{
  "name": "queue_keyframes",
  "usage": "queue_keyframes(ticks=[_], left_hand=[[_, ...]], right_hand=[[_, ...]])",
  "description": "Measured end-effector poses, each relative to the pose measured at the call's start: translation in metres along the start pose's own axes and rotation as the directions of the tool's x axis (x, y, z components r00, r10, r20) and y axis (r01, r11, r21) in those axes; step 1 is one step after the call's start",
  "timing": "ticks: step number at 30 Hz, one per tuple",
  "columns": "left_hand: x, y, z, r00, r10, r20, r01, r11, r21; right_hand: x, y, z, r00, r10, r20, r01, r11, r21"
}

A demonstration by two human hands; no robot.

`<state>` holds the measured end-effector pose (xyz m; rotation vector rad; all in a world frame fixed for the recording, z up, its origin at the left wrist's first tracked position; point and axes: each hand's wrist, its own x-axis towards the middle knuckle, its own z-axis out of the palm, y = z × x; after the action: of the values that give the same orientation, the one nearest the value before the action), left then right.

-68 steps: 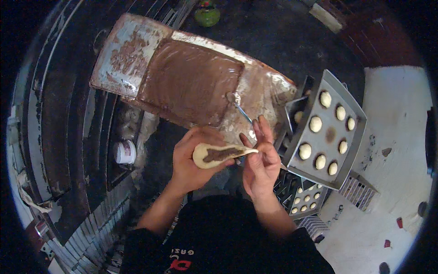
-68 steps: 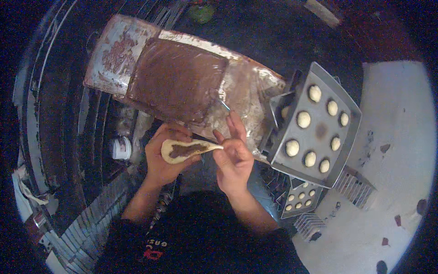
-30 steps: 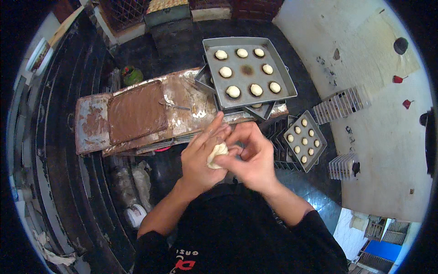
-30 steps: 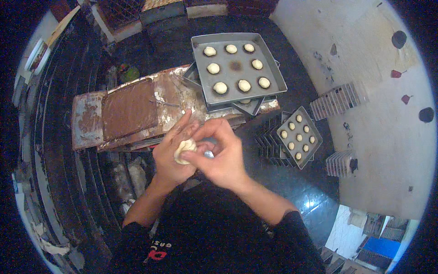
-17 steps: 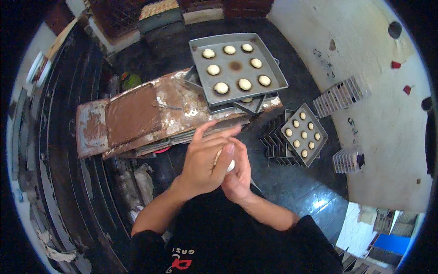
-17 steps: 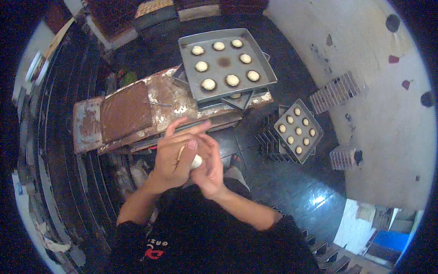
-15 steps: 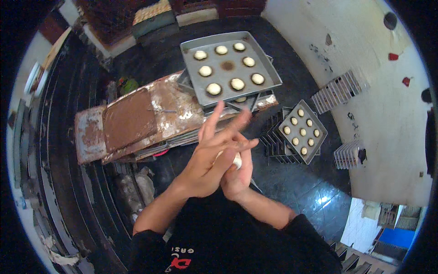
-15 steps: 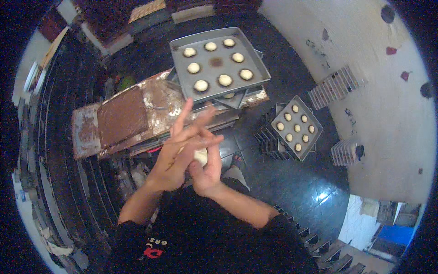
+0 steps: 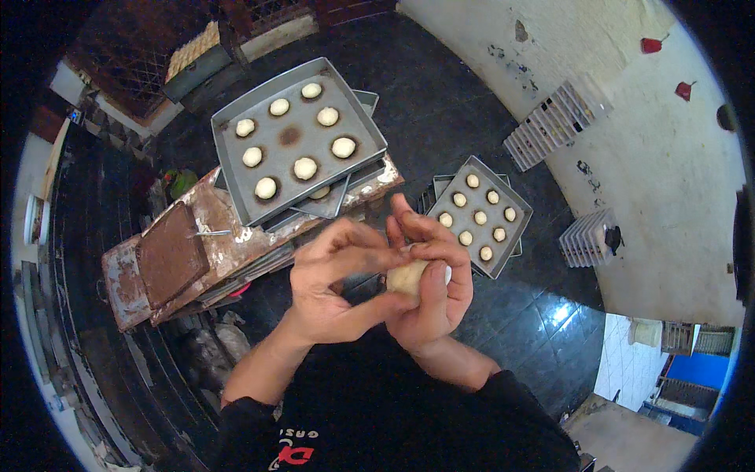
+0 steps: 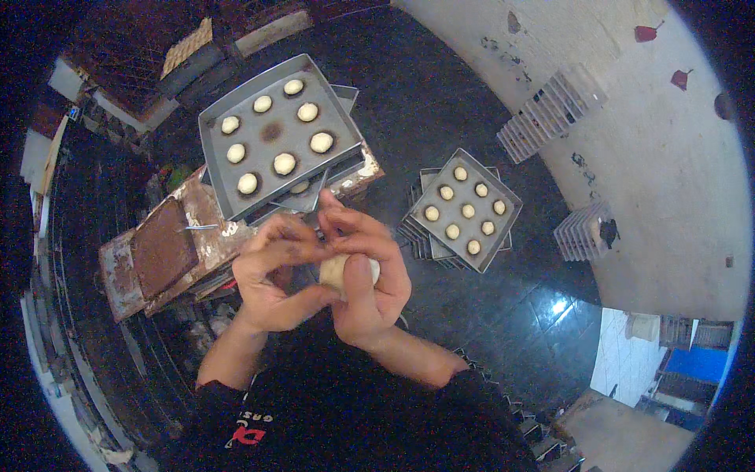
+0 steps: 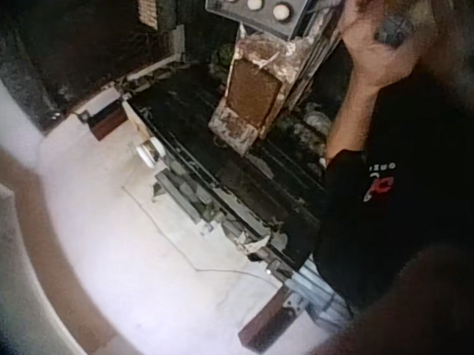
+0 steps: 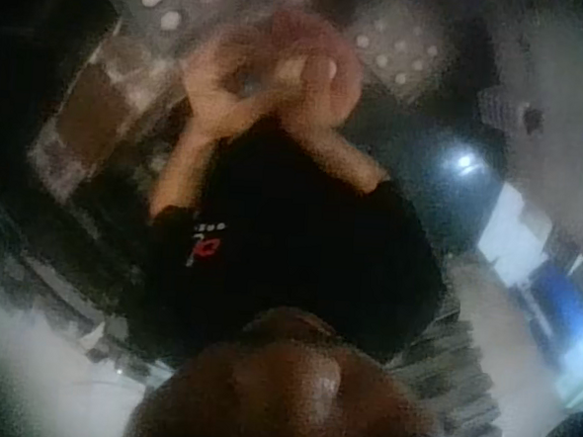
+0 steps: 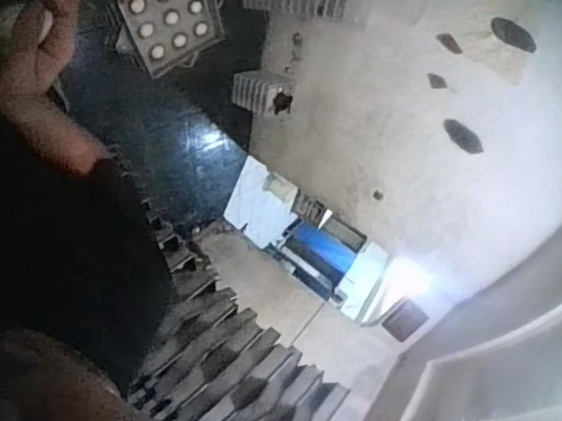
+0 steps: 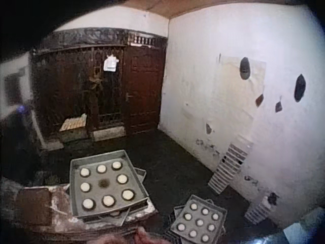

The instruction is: The person scoops chocolate spread from a tray and fills small dough balls, then places them onto baking sheets. The process is repeated multiple times, filling and arranging the dough balls in rows on the trays.

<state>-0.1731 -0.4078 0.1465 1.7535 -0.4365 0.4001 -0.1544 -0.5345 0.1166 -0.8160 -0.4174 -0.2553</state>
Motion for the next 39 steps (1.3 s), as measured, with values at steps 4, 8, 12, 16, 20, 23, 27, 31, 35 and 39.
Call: queue_keyframes(ticks=[4, 8, 12, 16, 20, 23, 27, 31, 35, 39], left_hand=[[0.024, -0.011, 0.031, 0.999, 0.033, 0.002, -0.033, 0.998, 0.044], [0.032, -0.015, 0.035, 0.986, 0.106, 0.130, -0.143, 0.937, 0.318], [0.049, -0.039, 0.040, 1.000, 0.026, 0.016, -0.028, 0.983, 0.184], [0.062, -0.068, 0.042, 0.889, -0.421, 0.180, 0.455, 0.772, -0.444], [0.066, -0.115, 0.016, 0.899, -0.312, 0.308, 0.436, 0.700, -0.566], [0.064, -0.135, 0.006, 0.822, -0.500, 0.271, 0.557, 0.611, -0.563], [0.060, -0.189, -0.041, 0.759, -0.651, -0.011, 0.397, 0.476, -0.785], [0.044, -0.243, -0.105, 0.514, -0.759, -0.399, 0.588, 0.650, -0.480], [0.009, -0.279, -0.140, 0.529, -0.615, -0.584, 0.687, 0.715, -0.130], [-0.014, -0.293, -0.149, 0.639, -0.443, -0.629, 0.696, 0.681, 0.227]], right_hand=[[0.027, -0.012, -0.025, 0.980, 0.187, -0.060, -0.183, 0.981, 0.066], [0.038, -0.006, -0.047, 0.861, 0.509, -0.023, -0.448, 0.778, 0.440], [0.043, 0.005, -0.053, 0.885, 0.454, -0.102, -0.420, 0.874, 0.245], [0.041, 0.030, -0.073, 0.924, 0.379, 0.056, -0.380, 0.890, 0.253], [0.058, 0.061, -0.069, 0.828, 0.560, -0.002, -0.482, 0.714, 0.507], [0.071, 0.088, -0.066, 0.777, 0.629, 0.022, -0.563, 0.679, 0.471], [0.093, 0.149, -0.055, 0.655, 0.756, -0.018, -0.688, 0.606, 0.398], [0.104, 0.229, -0.050, 0.504, 0.831, -0.235, -0.828, 0.542, 0.143], [0.114, 0.324, -0.055, 0.512, 0.810, -0.288, -0.844, 0.411, -0.344], [0.162, 0.401, -0.016, 0.647, 0.724, 0.241, -0.174, 0.448, -0.877]])
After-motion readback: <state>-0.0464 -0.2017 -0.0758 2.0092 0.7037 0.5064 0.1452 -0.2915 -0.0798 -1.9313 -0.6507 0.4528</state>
